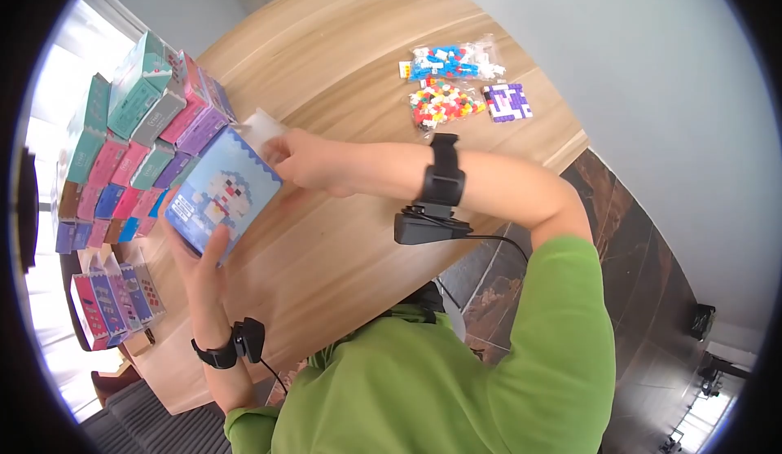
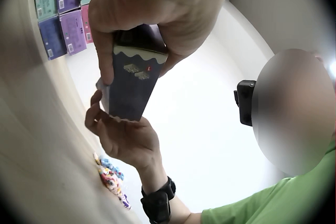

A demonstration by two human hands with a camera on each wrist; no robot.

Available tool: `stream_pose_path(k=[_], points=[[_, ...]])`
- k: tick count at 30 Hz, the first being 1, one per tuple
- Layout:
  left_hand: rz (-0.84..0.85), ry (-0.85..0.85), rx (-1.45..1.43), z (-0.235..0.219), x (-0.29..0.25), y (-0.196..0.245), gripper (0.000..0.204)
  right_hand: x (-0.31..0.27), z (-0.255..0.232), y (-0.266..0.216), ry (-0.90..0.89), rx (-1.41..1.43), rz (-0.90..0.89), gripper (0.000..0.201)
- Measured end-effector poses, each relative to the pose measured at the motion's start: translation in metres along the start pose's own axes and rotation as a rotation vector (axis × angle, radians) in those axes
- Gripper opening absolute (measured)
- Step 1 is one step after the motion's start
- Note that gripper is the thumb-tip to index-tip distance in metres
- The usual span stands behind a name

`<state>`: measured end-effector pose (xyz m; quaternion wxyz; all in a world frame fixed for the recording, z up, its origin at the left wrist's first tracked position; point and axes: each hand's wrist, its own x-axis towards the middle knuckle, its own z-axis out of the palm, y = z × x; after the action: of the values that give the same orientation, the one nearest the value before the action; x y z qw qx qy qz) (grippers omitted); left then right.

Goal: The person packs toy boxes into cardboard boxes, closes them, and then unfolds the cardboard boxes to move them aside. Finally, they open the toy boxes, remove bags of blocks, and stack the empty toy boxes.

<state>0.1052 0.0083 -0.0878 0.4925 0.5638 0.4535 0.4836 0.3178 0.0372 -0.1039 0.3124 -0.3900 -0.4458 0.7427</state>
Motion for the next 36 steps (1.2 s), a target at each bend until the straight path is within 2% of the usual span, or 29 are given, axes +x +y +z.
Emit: stream_pose_path(k=[2,5,8,9,11,13,15,17,18,21,23,25,27,28,30,32,34,36], points=[[-0.058,0.020,-0.084,-0.007,-0.005,-0.002,0.076,-0.012,0.001,-0.010,0.116,-0.123,-0.074,0.031],[-0.094,0.029,-0.159,-0.022,-0.015,-0.001,0.072,-0.037,-0.006,-0.016,0.059,-0.027,-0.146,0.030],[-0.111,0.111,-0.225,-0.049,-0.027,-0.006,0.066,-0.055,-0.031,-0.023,0.083,0.119,-0.197,0.028],[-0.115,0.161,-0.268,-0.063,-0.030,-0.010,0.064,-0.061,-0.042,-0.026,0.086,0.151,-0.194,0.028],[-0.121,0.228,-0.285,-0.091,-0.036,-0.013,0.059,-0.073,-0.073,-0.030,0.247,0.003,-0.189,0.030],[-0.134,0.263,-0.230,-0.121,-0.045,-0.013,0.054,-0.086,-0.123,-0.032,0.193,-0.115,-0.178,0.030],[-0.174,0.344,-0.164,-0.144,-0.054,-0.016,0.054,-0.102,-0.157,-0.032,0.304,-0.177,-0.159,0.029],[-0.240,0.431,-0.084,-0.163,-0.063,-0.021,0.053,-0.104,-0.181,-0.043,0.174,-0.273,-0.048,0.030],[-0.330,0.433,0.023,-0.169,-0.067,-0.022,0.056,-0.104,-0.188,-0.049,0.111,-0.323,0.007,0.030],[-0.226,0.186,1.136,-0.191,-0.081,-0.040,0.061,-0.094,-0.189,-0.056,0.134,-0.514,0.151,0.031],[0.088,0.284,1.468,-0.150,-0.075,-0.020,0.071,-0.083,-0.212,-0.055,0.135,-0.957,0.235,0.025],[0.153,0.093,1.404,-0.133,-0.066,-0.007,0.082,-0.062,-0.181,-0.081,0.088,-1.422,0.410,0.025],[-0.015,-0.168,1.236,-0.129,-0.058,-0.001,0.086,-0.057,-0.146,-0.077,0.377,-1.873,0.094,0.025],[-0.032,-0.127,1.275,-0.128,-0.054,-0.003,0.085,-0.052,-0.131,-0.078,0.553,-2.067,-0.080,0.026],[-0.055,-0.067,1.342,-0.128,-0.049,-0.016,0.083,-0.031,-0.084,-0.095,0.499,-1.872,-0.159,0.026],[-0.253,0.119,1.442,-0.131,-0.050,-0.025,0.079,-0.012,-0.048,-0.102,0.402,-1.721,-0.207,0.026],[-0.426,0.247,1.551,-0.131,-0.047,-0.018,0.071,0.012,-0.032,-0.108,0.265,-1.607,-0.236,0.026],[-0.474,0.345,1.664,-0.135,-0.040,-0.020,0.070,0.043,-0.032,-0.106,0.155,-1.515,-0.331,0.026]])
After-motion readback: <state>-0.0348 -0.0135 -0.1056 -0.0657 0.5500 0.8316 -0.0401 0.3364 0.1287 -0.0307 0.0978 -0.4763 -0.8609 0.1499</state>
